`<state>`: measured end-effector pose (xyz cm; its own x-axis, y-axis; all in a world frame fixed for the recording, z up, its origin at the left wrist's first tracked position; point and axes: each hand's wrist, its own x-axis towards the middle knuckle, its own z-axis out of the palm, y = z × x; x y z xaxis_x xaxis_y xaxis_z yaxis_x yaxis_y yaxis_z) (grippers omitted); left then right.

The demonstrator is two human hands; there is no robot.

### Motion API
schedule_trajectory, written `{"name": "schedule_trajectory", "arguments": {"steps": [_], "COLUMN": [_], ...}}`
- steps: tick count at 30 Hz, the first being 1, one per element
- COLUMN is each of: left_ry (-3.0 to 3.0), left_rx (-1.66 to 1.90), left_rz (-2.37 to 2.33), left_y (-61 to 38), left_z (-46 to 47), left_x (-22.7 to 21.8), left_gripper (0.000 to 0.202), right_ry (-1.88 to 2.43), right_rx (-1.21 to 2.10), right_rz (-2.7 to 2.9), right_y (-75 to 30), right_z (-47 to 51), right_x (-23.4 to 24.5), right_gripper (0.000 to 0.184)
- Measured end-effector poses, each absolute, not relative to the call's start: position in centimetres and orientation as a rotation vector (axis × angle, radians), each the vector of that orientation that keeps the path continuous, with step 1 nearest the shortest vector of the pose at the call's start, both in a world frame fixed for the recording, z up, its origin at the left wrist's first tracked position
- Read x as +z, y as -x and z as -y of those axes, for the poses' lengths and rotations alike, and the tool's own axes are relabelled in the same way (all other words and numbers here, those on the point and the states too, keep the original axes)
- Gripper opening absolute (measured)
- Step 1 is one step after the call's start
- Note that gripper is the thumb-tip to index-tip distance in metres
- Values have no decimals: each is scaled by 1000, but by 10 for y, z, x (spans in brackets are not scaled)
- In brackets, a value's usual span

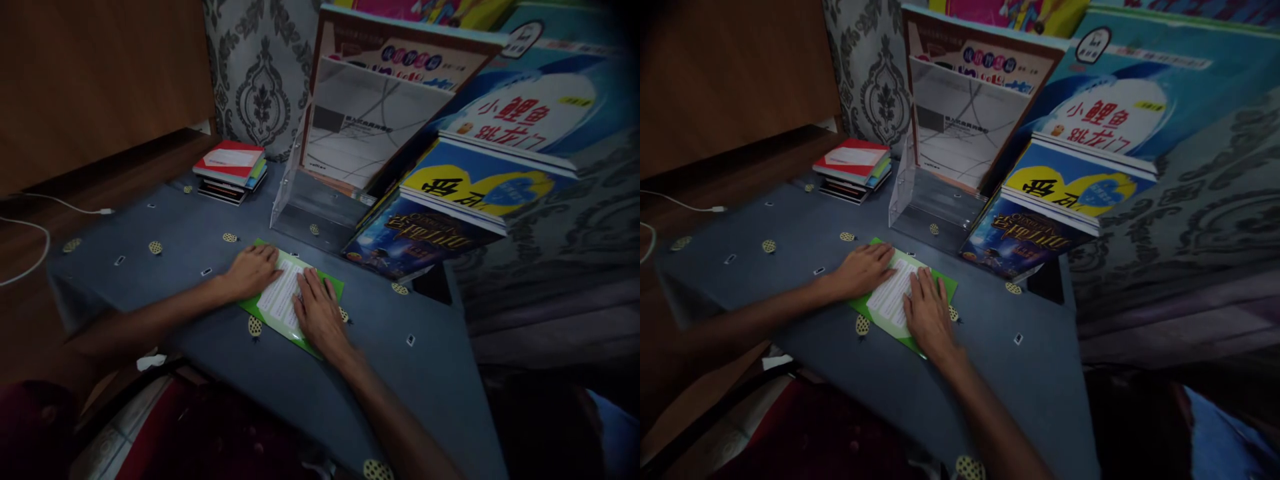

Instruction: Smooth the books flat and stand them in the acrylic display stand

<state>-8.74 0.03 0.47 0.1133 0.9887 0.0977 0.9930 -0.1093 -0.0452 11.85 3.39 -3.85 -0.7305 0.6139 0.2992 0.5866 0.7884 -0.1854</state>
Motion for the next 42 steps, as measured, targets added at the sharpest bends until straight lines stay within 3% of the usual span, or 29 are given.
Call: {"name": "schedule_trajectory", "arguments": {"steps": [13, 23, 31, 42], "left_ry": [2230, 2232, 2480, 2616], "left_rx": [-139, -105, -288, -617], "left_rz": [2021, 2050, 1973, 1874], "left_y": [108, 106, 145, 180], "left_z": [0, 0, -1, 98], "left_x": [2, 5, 2, -4], "left_gripper": [42, 45, 46, 42], "right_ry": [811, 1059, 1075, 1080], "right_rx": [406, 350, 362, 341], "right_rz": [2762, 2583, 2544, 2560], "right_y": [-58, -157, -157, -157], "right_z": [-45, -50, -49, -48], "right_x": [-24, -34, -40, -42], "right_gripper": [55, 63, 64, 62]}}
